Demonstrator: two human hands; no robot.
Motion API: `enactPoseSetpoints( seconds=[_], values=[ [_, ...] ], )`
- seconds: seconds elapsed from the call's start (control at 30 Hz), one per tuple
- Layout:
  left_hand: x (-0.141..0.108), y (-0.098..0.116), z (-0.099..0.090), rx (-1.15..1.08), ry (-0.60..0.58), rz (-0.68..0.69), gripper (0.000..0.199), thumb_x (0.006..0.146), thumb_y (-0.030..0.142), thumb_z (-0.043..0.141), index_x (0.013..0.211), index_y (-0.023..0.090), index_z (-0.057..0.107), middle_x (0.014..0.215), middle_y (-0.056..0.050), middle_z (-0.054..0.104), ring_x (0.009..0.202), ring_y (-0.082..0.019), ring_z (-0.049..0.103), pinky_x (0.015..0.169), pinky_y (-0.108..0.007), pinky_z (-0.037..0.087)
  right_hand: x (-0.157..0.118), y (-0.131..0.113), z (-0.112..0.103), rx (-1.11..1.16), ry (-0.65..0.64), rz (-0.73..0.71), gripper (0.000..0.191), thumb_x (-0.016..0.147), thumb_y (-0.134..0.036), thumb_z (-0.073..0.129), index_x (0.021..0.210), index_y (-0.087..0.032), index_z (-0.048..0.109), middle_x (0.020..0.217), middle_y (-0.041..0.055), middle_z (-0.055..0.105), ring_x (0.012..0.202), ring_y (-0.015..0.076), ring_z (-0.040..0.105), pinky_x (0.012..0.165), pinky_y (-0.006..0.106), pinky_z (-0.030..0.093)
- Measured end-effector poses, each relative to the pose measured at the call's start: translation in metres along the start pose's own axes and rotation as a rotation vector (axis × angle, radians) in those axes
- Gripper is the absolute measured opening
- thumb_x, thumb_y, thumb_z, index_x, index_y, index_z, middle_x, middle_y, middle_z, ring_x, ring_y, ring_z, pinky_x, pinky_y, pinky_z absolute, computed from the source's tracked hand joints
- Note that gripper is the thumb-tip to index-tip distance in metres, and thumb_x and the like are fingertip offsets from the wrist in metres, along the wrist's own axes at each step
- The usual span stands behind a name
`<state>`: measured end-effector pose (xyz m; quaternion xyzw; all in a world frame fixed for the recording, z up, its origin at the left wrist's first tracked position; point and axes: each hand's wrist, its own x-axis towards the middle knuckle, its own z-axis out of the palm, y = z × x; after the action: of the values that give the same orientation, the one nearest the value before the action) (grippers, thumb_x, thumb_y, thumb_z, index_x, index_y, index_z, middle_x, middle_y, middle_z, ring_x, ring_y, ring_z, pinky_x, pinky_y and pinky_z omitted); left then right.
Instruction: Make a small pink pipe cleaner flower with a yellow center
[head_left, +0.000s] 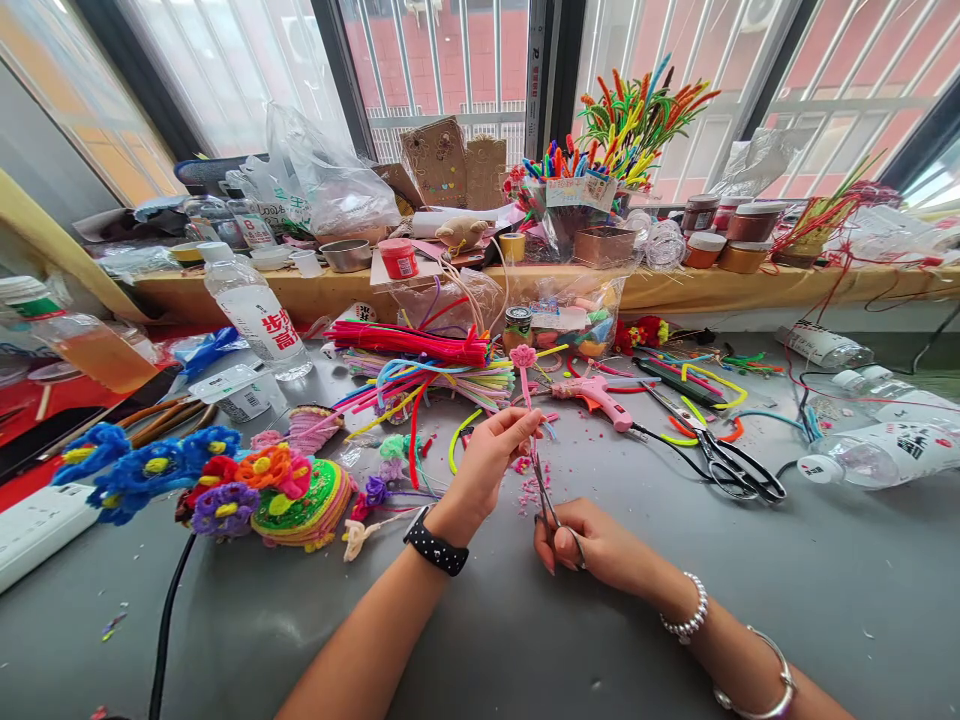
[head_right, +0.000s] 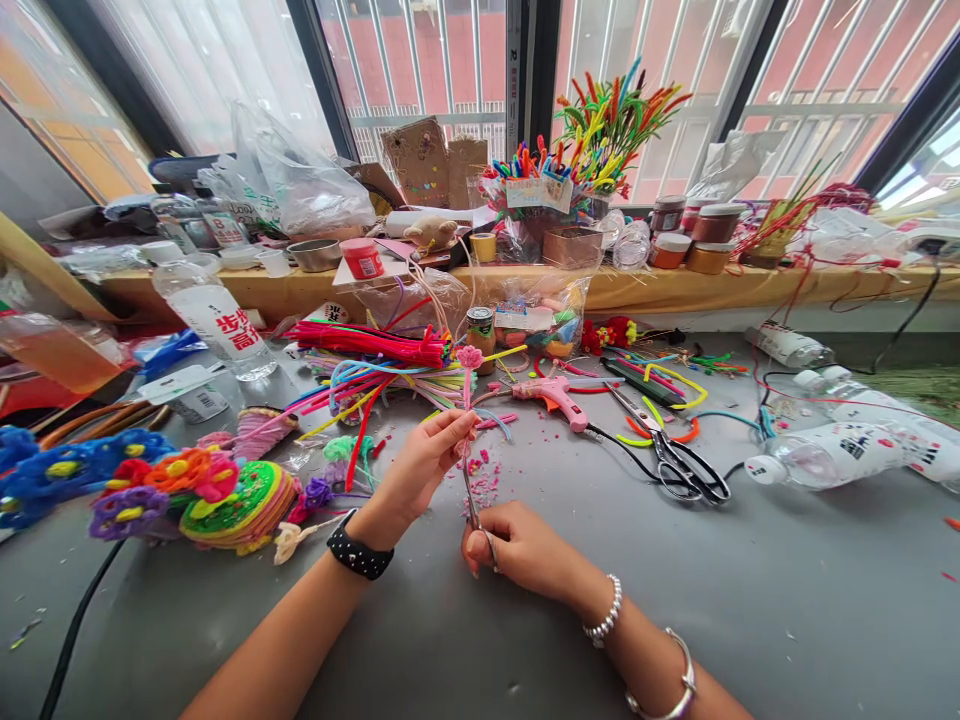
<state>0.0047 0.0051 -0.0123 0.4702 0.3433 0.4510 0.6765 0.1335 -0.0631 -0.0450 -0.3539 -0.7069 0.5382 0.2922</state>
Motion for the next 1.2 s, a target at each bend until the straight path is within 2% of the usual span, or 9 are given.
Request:
enactPoseSetpoints(
  seconds=[0.37, 0.73, 1.2],
  values=[
    [-0.0003, 0.0017, 0.001, -0.025, 0.053, 0.013, 0.016, 0.066, 0.03, 0.062, 0.067, 0.014, 0.059, 0.061, 0.003, 0.05, 0.051, -0.003, 0.035, 0.05, -0.017, 0.028, 0.0016, 0.0001, -0.0002, -0.046, 0.098, 0.001, 0.063, 0.072, -0.069, 0.03, 0.048, -0.014, 0.047, 0.047, -0.0019, 0.042, 0.045, 0.0071, 0.033, 0.045, 0.02, 0.028],
    [-0.0005, 0.0038, 0.0022, -0.085, 0.109, 0.047, 0.016, 0.063, 0.029, 0.064, 0.064, 0.015, 0.059, 0.058, 0.004, 0.049, 0.05, -0.004, 0.035, 0.051, -0.018, 0.029, 0.0026, -0.0005, 0.0007, -0.123, 0.182, 0.047, 0.059, 0.073, -0.066, 0.033, 0.044, -0.016, 0.041, 0.044, -0.0026, 0.04, 0.044, 0.0073, 0.035, 0.047, 0.02, 0.031],
    [0.0009, 0.003, 0.0016, -0.146, 0.104, 0.034, 0.013, 0.063, 0.026, 0.065, 0.069, 0.014, 0.062, 0.059, 0.003, 0.053, 0.05, -0.004, 0.036, 0.049, -0.017, 0.029, 0.0027, 0.0052, 0.0009, -0.099, 0.113, 0.054, 0.063, 0.074, -0.068, 0.028, 0.049, -0.014, 0.048, 0.046, -0.0027, 0.039, 0.044, 0.0068, 0.033, 0.044, 0.019, 0.028]
  ],
)
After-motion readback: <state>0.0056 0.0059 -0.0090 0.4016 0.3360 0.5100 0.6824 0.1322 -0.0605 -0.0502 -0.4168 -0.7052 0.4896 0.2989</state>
